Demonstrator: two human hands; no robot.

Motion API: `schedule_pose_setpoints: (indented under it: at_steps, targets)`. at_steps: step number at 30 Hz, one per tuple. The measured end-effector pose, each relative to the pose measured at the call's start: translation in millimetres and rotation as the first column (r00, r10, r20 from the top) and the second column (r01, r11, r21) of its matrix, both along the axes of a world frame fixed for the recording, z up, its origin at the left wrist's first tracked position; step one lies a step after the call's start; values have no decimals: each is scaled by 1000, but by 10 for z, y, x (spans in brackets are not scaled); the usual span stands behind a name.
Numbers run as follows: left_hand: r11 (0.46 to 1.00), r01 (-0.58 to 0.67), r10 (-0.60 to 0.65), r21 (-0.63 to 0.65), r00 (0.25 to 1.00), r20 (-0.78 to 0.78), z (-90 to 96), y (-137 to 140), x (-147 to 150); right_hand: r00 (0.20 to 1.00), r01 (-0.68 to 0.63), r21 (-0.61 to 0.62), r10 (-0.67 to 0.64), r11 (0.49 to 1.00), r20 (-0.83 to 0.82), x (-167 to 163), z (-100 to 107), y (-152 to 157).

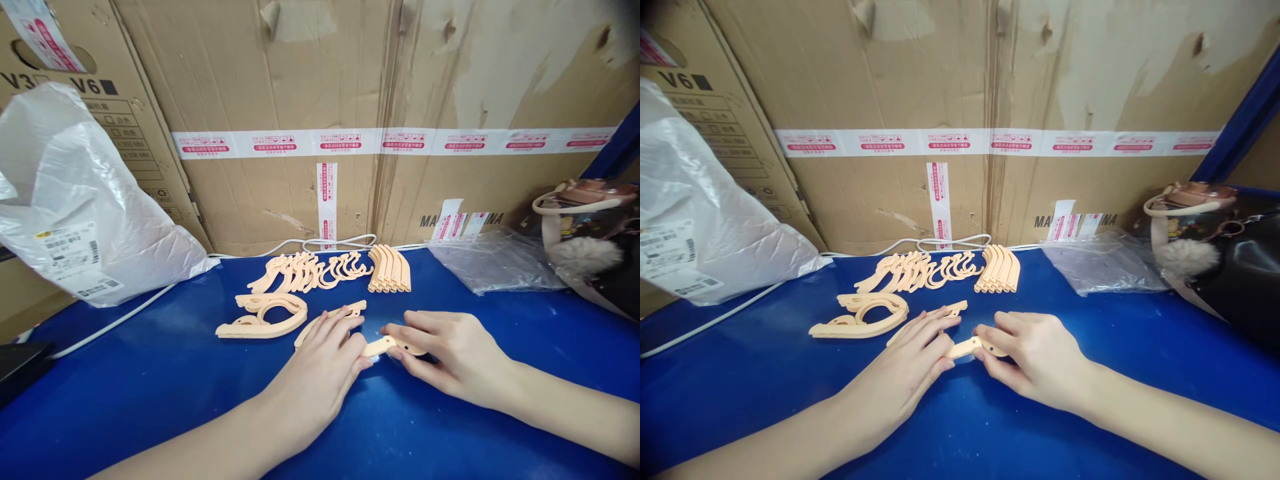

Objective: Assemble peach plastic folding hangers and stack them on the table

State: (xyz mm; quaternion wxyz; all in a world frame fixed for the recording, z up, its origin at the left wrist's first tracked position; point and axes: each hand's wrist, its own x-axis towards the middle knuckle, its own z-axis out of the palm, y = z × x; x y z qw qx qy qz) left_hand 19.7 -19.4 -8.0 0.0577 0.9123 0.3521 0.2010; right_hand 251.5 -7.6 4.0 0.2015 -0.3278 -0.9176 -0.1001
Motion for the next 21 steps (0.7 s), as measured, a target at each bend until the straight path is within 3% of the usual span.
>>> schedule_pose_setpoints:
  at_steps: [6, 21]
  targets:
    - [1000, 0, 0, -8, 1000, -2, -2, 6, -2, 999, 15, -111, -19, 994, -30, 6, -22, 1]
    - [999, -3, 3, -42, 1000, 1, 16, 1, 3, 1000, 20, -189, -23, 982, -14, 15, -45, 18]
